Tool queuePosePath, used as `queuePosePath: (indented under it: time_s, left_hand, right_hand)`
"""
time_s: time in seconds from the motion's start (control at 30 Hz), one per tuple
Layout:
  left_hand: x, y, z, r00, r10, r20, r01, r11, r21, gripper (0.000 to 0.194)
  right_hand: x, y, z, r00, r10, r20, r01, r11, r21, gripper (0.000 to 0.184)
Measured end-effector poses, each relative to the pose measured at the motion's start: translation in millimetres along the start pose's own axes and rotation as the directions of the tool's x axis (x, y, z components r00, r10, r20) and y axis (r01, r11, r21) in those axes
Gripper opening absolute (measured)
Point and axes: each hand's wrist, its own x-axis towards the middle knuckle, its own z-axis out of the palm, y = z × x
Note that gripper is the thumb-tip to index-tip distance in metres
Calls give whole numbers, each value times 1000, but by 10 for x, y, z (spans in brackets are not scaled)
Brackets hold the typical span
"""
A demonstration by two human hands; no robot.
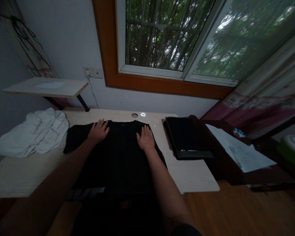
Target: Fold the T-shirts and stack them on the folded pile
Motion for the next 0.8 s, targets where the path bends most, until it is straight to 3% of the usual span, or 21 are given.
queuePosePath:
  time_s: [0.27, 0.43, 0.6, 0.8]
  left_hand:
    - [64, -62, -30, 999, 14, 39, -12, 998, -55, 59]
    - [-34, -180, -145, 997, 75, -24, -77, 990, -115, 52]
    - [-245, -569, -327, 996, 31, -84, -35, 998, -51, 50]
    - [-463, -1155, -568, 999, -35, -14, 35, 998, 57, 53]
  right_hand:
    - [58, 93, 26, 999, -33, 22, 33, 999, 5, 78]
    - [65, 171, 20, 999, -33, 40, 33, 999, -7, 78]
    - [57, 253, 2, 999, -34, 42, 34, 999, -8, 79]
    - [44, 255, -23, 999, -33, 35, 33, 999, -18, 76]
